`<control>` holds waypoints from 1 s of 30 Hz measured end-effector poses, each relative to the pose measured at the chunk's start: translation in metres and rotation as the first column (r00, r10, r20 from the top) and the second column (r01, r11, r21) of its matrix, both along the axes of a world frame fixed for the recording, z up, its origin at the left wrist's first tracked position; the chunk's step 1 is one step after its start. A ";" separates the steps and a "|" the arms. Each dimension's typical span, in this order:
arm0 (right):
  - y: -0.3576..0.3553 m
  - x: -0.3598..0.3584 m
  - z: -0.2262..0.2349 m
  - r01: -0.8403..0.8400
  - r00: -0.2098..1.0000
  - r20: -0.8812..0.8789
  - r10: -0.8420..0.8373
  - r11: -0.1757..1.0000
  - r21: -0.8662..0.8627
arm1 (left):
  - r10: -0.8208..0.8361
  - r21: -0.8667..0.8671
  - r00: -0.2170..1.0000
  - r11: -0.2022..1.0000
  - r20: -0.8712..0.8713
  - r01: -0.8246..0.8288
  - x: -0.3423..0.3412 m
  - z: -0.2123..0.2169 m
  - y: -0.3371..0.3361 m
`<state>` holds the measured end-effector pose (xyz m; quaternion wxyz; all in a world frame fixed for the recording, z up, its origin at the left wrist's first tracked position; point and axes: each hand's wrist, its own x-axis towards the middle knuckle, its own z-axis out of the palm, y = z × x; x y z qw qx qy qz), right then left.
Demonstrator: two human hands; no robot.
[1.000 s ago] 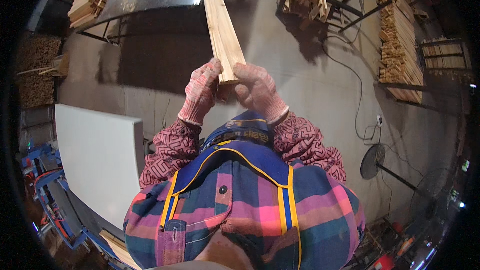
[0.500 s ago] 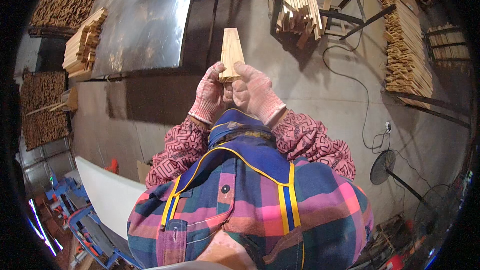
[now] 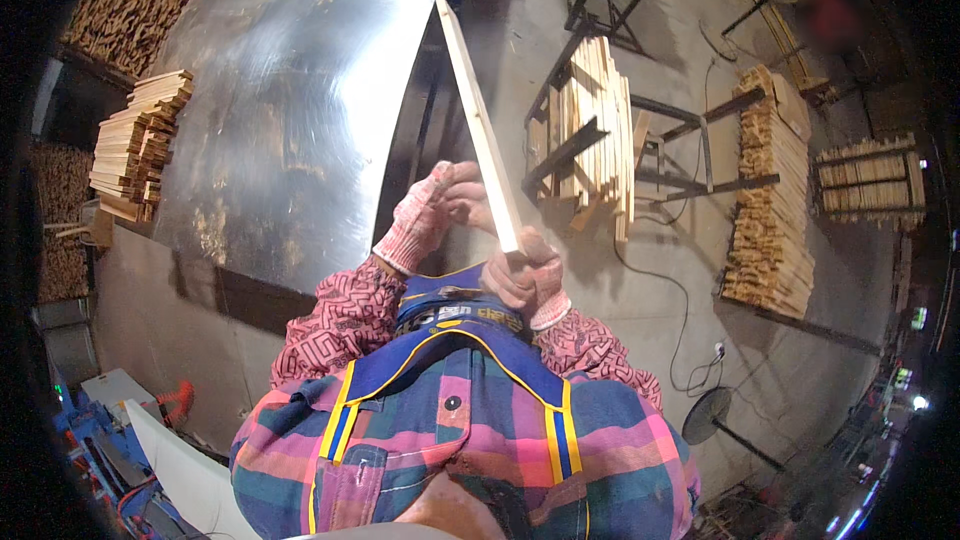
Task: The person picks up bundles of thin wooden planks from a metal table and places them onto a conveyor belt. They repeat this process, gathering planks from the table and stacking them on the moving belt.
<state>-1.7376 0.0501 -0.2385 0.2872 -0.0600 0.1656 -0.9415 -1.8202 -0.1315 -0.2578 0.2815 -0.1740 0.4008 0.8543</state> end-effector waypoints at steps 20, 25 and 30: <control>0.011 -0.086 0.027 -0.010 0.941 -0.193 0.279 0.592 0.806 | -0.126 -0.434 0.651 0.835 -0.748 -0.337 -0.051 0.023 -0.014; -0.028 -0.173 0.013 0.073 0.920 -0.173 0.350 0.281 0.957 | 0.236 0.038 0.883 0.970 -0.406 -0.242 -0.122 -0.003 -0.028; -0.045 -0.276 0.025 0.123 0.888 -0.113 0.445 0.007 0.992 | 0.103 -0.456 0.740 0.729 -0.665 -0.511 -0.202 -0.039 -0.045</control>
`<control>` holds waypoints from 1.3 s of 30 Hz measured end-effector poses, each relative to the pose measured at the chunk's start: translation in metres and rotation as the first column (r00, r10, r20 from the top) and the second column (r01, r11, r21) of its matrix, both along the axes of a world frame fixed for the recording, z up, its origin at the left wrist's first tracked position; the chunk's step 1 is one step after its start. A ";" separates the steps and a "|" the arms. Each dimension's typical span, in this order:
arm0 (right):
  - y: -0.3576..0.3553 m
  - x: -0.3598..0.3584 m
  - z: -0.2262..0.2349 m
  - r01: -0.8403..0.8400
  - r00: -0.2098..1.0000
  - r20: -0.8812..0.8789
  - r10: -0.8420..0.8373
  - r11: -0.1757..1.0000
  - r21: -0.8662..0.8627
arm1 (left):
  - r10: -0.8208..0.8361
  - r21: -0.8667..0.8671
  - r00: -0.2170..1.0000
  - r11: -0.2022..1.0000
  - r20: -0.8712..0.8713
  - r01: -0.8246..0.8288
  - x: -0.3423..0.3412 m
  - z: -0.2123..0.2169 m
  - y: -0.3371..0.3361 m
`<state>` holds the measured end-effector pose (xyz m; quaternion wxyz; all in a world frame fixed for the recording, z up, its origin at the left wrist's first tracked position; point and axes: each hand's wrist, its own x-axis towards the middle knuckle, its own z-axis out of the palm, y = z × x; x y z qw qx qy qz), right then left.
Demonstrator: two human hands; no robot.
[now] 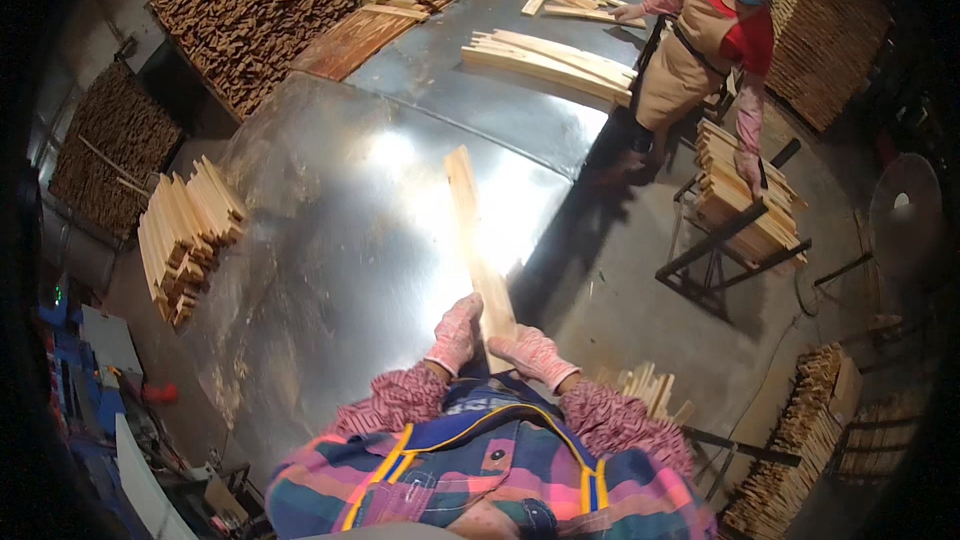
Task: The person picks up bundles of thin wooden planks from a metal table and places them onto a conveyor belt. They repeat this process, gathering planks from the table and stacking them on the moving belt.
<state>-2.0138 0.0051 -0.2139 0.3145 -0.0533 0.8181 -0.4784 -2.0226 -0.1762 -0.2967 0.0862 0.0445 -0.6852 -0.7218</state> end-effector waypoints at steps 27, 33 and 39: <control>-0.038 -0.769 0.170 0.197 0.431 -0.901 -0.040 0.979 0.051 | 0.378 0.414 0.828 0.732 0.415 -0.541 -0.320 0.105 0.032; 0.051 -0.932 0.206 0.247 0.669 -0.739 0.085 0.911 0.329 | 0.145 0.279 0.915 0.924 0.377 -0.261 -0.511 0.178 0.112; 0.066 -0.940 0.178 0.057 0.751 -0.556 0.356 0.804 0.592 | 0.021 0.113 0.859 0.989 0.512 -0.092 -0.599 0.184 0.124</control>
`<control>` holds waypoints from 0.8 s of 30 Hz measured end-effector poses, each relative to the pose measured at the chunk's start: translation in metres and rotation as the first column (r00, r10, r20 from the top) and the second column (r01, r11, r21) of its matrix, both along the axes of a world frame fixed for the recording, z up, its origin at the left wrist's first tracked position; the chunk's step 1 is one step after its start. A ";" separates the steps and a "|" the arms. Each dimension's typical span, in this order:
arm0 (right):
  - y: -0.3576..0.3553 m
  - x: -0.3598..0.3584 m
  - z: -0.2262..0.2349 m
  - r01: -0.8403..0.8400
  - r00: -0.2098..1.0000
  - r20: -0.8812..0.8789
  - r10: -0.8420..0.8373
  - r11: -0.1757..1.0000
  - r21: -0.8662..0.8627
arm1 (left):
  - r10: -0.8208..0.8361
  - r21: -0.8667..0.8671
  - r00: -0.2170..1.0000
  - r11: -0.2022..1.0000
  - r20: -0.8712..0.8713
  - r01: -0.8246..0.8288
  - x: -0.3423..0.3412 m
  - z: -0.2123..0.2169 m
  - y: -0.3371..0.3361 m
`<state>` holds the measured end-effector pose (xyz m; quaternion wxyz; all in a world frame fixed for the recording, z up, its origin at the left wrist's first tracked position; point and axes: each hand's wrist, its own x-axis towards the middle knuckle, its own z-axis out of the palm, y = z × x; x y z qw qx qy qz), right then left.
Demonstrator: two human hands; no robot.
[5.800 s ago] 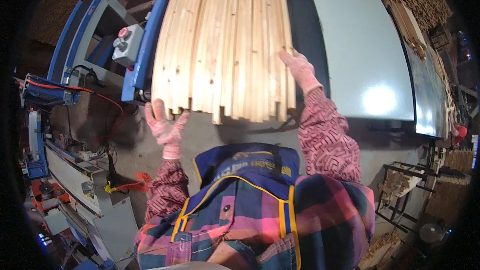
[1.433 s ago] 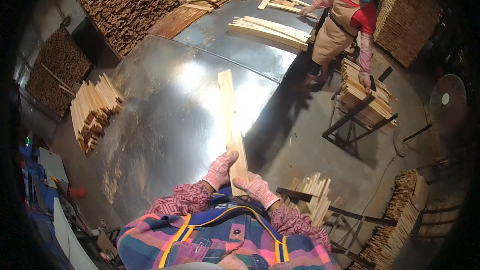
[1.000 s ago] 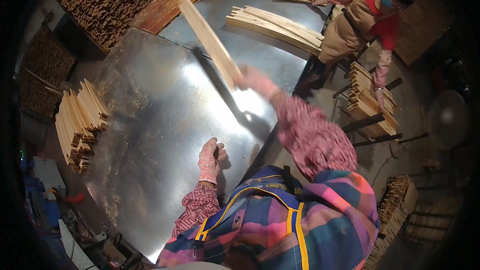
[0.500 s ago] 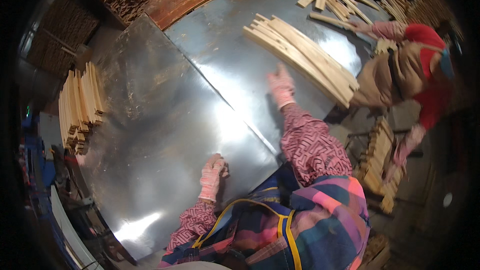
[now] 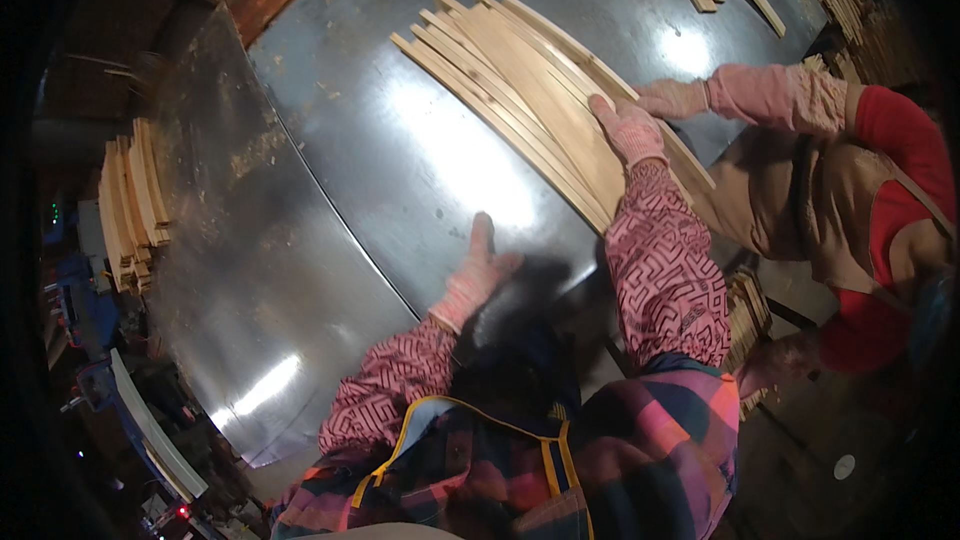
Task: The person picks up bundles of thin wooden planks from a metal table and places them onto a conveyor belt. They repeat this process, gathering planks from the table and stacking them on the moving belt.
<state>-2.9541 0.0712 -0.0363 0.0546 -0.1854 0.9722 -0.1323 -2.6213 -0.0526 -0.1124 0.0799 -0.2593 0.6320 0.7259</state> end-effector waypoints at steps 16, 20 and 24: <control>-0.070 0.380 -0.061 -0.287 0.835 0.386 0.392 0.909 -0.301 | 0.356 -0.533 0.916 0.819 0.184 -0.211 0.261 0.008 -0.039; -0.083 0.495 -0.055 -0.463 0.753 0.428 0.500 0.864 -0.197 | 0.351 -0.516 0.853 0.849 0.387 -0.116 0.373 -0.006 -0.032; -0.101 0.566 -0.068 -0.573 0.671 0.520 0.529 0.815 -0.089 | 0.410 -0.488 0.787 0.858 0.461 -0.161 0.448 -0.038 -0.026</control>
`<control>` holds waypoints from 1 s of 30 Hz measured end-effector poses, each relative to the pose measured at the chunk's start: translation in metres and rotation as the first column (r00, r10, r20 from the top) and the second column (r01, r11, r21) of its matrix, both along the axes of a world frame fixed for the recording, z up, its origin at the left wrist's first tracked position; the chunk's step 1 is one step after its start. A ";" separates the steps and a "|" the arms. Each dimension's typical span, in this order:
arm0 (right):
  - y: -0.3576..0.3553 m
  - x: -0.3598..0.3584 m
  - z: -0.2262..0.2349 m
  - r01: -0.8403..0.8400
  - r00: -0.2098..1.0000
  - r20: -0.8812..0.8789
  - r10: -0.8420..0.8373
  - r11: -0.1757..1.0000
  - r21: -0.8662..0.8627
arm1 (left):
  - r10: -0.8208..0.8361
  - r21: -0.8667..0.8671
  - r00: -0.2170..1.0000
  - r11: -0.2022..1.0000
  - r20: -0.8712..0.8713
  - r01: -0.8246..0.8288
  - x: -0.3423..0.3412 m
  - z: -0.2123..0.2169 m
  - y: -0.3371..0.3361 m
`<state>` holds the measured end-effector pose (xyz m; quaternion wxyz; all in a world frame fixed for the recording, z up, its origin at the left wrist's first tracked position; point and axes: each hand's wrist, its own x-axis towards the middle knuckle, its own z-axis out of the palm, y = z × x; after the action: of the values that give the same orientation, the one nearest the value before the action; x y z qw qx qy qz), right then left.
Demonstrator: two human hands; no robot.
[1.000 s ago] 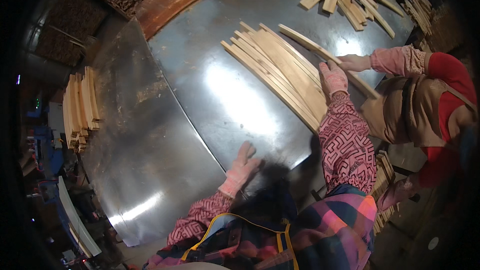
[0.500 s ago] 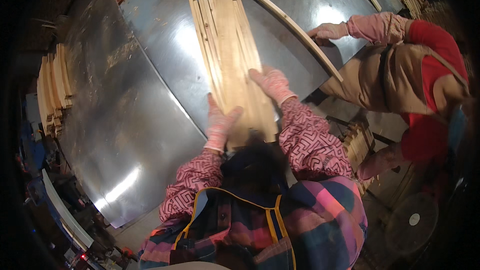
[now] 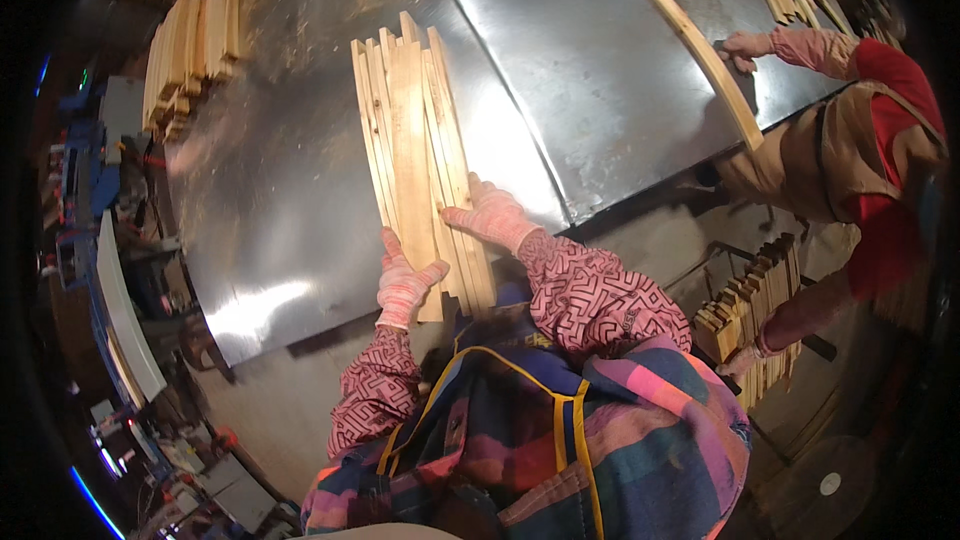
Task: The person picks up bundles of thin wooden planks from a metal table and places them onto a conveyor belt. They repeat this process, gathering planks from the table and stacking them on the moving belt.
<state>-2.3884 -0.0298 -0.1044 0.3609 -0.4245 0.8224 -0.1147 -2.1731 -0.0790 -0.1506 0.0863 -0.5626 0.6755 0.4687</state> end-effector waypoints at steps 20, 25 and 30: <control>0.211 -0.484 0.053 0.569 0.478 -0.772 -0.419 0.817 -0.092 | 0.246 -0.317 0.966 0.925 0.078 -0.210 -0.037 -0.004 0.052; 0.188 -0.461 0.056 0.517 0.605 -0.627 -0.491 0.841 -0.160 | 0.242 -0.269 0.969 0.938 0.057 -0.218 -0.043 -0.005 0.054; 0.141 -0.393 0.048 0.647 0.666 -0.514 -0.540 0.762 0.037 | 0.244 -0.303 0.968 0.928 0.060 -0.215 -0.041 -0.020 0.054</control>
<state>-2.7814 0.1108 -0.0564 0.1347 -0.1042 0.9850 -0.0289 -2.2143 -0.0255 -0.1709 -0.0212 -0.6663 0.6623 0.3420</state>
